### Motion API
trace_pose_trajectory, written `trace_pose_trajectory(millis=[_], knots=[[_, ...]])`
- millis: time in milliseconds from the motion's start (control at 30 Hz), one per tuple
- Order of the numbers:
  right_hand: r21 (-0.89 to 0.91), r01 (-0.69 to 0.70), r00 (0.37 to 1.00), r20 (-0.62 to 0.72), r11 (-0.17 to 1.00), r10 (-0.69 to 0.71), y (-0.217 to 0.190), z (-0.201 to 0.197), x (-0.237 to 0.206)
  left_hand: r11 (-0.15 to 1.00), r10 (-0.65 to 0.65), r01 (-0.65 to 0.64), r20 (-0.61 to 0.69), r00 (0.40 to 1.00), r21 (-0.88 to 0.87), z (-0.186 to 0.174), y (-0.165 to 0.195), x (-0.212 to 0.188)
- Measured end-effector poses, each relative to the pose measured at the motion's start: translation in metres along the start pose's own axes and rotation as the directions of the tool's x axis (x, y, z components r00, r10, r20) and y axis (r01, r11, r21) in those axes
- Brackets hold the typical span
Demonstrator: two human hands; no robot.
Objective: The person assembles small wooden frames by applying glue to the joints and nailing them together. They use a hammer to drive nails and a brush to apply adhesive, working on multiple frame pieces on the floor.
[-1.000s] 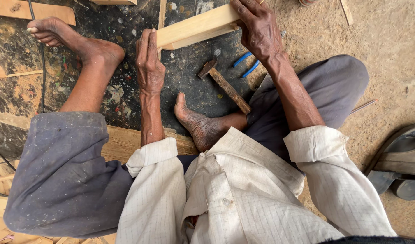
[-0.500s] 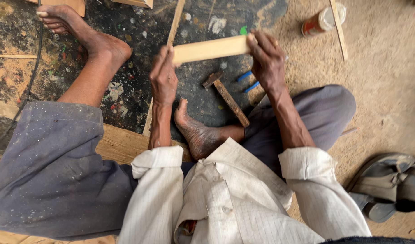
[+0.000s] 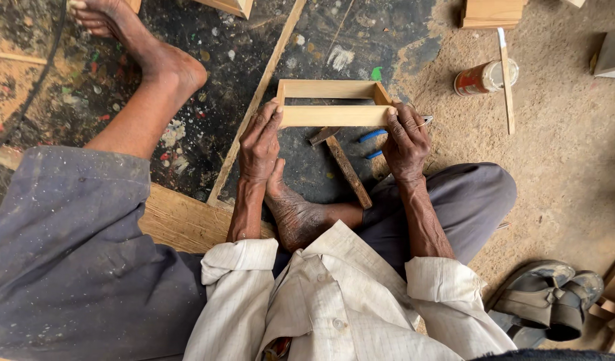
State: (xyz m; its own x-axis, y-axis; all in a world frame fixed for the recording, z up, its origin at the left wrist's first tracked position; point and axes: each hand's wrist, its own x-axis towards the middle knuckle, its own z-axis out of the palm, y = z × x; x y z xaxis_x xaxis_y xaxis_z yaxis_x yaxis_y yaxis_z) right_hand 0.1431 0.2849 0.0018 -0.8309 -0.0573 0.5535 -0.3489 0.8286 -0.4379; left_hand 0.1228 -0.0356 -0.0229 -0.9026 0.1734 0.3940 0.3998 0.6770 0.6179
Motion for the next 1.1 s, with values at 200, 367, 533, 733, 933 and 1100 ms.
trace_pose_trajectory(millis=[200,367,533,733,933,1100], knots=[[-0.01,-0.034,0.999,0.012,0.999,0.034,0.001,0.001,0.003,1.0,0.014,-0.014,-0.005,1.0,-0.001,0.003,-0.005,0.003],[-0.028,-0.05,0.998,0.022,0.998,0.051,0.0,0.001,0.004,1.0,-0.005,0.005,0.014,1.0,0.005,0.001,-0.004,0.007],[-0.019,-0.028,1.0,0.001,0.999,0.028,0.006,0.006,-0.003,1.0,-0.001,0.001,0.0,1.0,0.016,0.004,-0.006,0.007],[0.094,0.006,0.999,-0.038,0.996,-0.003,0.03,0.027,0.015,0.994,0.107,-0.107,-0.013,0.994,0.011,0.011,-0.02,0.038],[0.18,-0.058,0.997,0.054,0.982,0.049,0.041,0.024,0.057,0.977,-0.004,0.035,0.147,0.989,-0.21,0.001,-0.031,0.092],[0.278,-0.118,0.993,0.037,0.953,0.112,0.028,0.019,0.06,0.933,-0.038,0.085,0.138,0.99,-0.349,-0.006,-0.02,0.091]])
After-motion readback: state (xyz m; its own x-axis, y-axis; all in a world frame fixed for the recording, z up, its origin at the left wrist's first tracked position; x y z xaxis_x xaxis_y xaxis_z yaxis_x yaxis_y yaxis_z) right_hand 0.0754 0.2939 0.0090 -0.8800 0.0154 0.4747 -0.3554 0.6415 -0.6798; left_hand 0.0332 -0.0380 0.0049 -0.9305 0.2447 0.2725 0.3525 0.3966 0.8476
